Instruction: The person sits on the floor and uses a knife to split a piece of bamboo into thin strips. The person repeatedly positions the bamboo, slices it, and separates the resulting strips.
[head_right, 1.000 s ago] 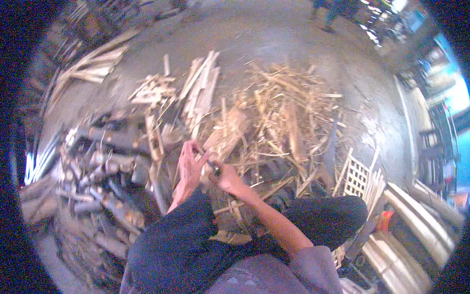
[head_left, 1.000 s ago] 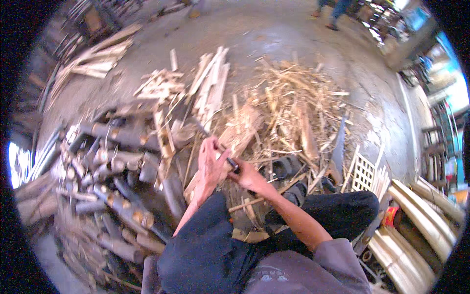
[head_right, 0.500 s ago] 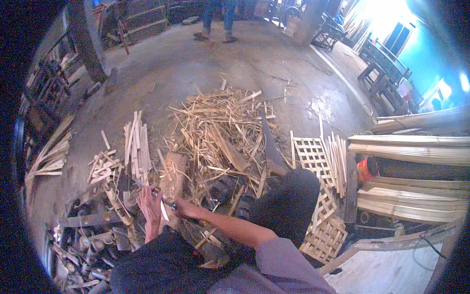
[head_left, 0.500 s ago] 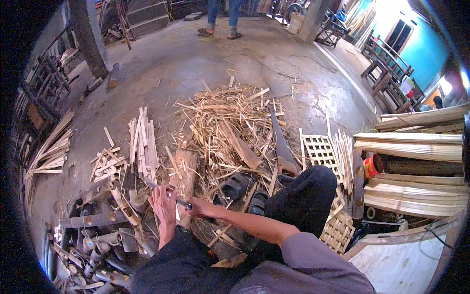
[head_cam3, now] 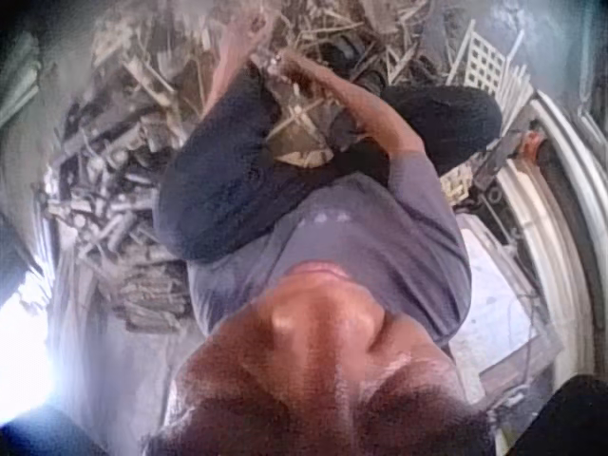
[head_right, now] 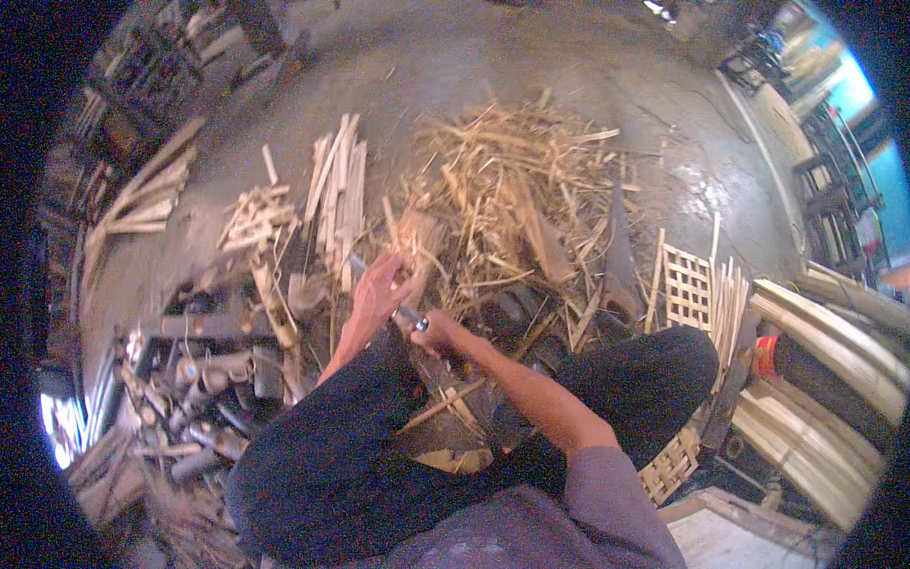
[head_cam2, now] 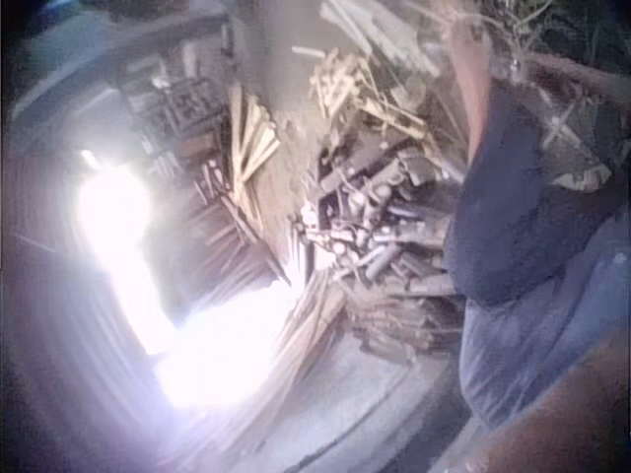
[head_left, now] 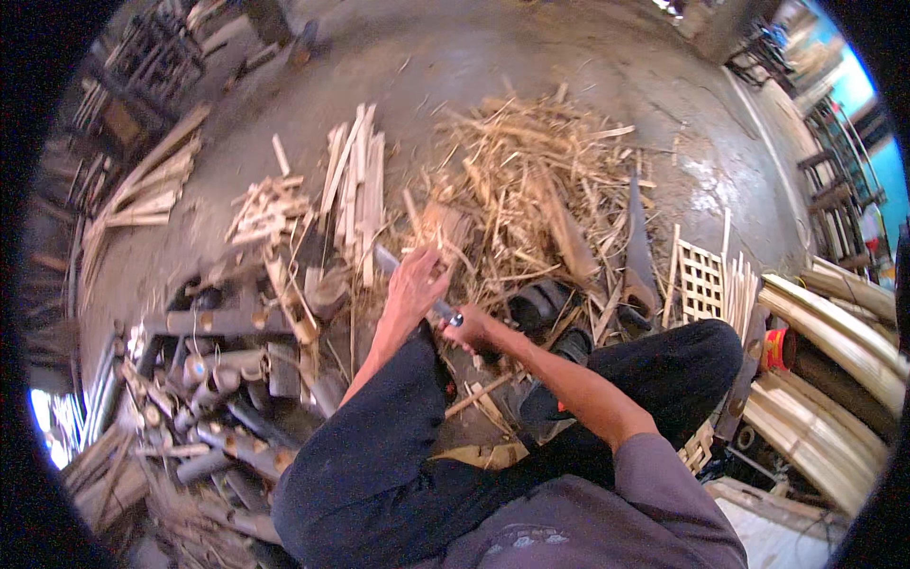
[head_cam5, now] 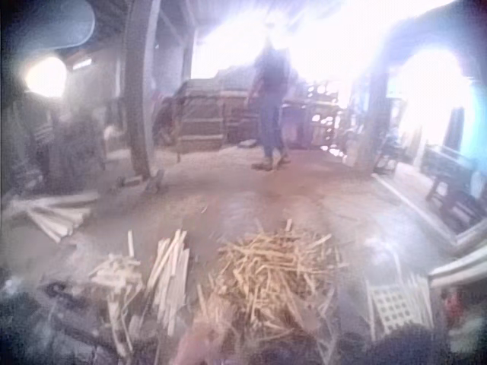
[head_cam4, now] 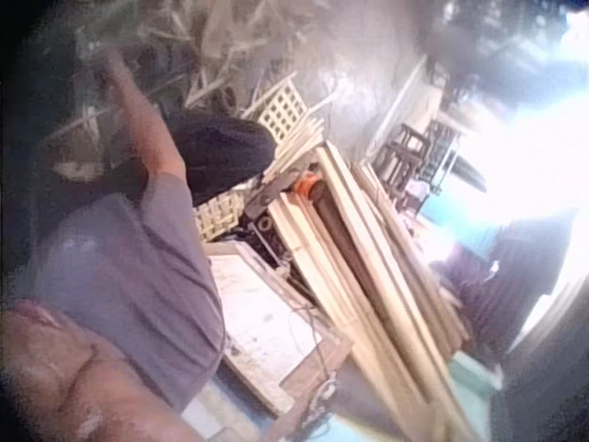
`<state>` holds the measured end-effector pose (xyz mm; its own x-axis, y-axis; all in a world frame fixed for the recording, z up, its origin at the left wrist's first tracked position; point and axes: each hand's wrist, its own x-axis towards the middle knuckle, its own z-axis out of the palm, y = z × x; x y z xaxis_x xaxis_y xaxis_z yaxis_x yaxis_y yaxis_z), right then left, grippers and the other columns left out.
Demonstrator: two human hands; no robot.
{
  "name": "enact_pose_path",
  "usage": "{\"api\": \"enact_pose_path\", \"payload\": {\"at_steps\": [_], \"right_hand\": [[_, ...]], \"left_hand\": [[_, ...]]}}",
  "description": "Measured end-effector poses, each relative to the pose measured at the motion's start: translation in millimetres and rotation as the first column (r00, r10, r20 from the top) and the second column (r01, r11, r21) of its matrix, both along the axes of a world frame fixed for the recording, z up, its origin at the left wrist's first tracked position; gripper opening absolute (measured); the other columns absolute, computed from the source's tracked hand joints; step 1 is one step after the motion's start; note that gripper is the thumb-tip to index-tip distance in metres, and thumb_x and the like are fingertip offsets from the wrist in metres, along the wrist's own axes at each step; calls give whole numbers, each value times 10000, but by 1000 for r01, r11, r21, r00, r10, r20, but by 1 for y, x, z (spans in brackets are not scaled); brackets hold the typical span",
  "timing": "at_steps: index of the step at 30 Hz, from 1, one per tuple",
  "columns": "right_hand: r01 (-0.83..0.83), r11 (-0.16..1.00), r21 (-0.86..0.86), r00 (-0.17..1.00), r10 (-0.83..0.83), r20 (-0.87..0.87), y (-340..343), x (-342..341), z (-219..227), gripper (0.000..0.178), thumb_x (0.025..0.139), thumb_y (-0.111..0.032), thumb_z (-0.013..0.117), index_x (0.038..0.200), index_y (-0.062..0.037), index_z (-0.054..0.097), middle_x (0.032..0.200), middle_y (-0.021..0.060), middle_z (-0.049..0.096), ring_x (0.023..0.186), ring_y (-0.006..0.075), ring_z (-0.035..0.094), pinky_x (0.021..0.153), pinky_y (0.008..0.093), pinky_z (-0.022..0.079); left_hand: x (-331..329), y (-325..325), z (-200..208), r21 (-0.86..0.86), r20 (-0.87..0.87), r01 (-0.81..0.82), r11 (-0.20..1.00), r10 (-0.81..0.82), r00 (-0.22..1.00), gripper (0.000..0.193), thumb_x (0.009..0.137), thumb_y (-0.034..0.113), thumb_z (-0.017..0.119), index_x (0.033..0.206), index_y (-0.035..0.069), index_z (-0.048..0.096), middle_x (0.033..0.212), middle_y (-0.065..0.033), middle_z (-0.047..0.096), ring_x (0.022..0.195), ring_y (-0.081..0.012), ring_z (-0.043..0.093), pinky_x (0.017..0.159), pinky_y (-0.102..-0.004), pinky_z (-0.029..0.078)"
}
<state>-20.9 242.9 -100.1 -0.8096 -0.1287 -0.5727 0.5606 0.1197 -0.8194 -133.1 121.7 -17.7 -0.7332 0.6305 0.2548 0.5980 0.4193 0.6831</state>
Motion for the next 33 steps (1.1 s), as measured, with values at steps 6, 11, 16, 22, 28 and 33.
{"api": "enact_pose_path", "payload": {"at_steps": [6,11,16,22,28,33], "right_hand": [[-39,995,92,999,38,17,13,2,9,209,748,-223,661,836,-35,638,608,80,612,473,169,575,460,350,485],[-6,901,433,951,140,-277,16,9,-2,276,703,-288,651,783,-24,641,650,122,641,604,232,624,583,393,494],[-187,978,89,979,192,-61,20,12,10,240,754,-255,626,733,-17,647,570,98,617,486,201,594,488,355,485],[-78,996,-51,988,70,-135,11,14,-10,207,741,-223,637,666,-33,608,551,73,599,449,169,557,442,345,448],[-55,971,234,975,103,-199,-5,8,-32,175,704,-220,642,743,-51,665,619,97,648,525,237,604,522,388,476],[-52,900,434,935,196,-296,-10,25,-32,313,691,-301,678,790,-5,653,718,210,652,710,291,683,631,419,512]], "left_hand": [[6,8,18,-147,26,-42,988,46,999,315,745,291,636,948,56,583,831,-127,578,786,-350,592,697,-430,462],[22,4,30,-115,144,-36,993,52,988,280,750,222,640,969,56,585,851,-123,590,799,-335,606,702,-413,464],[18,5,25,-102,102,-6,995,16,995,264,749,174,648,964,42,571,870,-139,612,799,-278,620,745,-372,477],[12,13,22,-82,209,-98,992,114,971,297,773,211,659,959,13,539,791,-127,629,702,-230,636,662,-350,497],[0,16,6,-173,120,-81,982,102,987,236,811,227,664,863,2,621,821,-172,663,770,-316,665,684,-382,511],[16,4,13,-104,197,-122,987,141,970,223,805,205,680,872,-1,629,791,-150,669,680,-255,665,636,-359,517]]}}
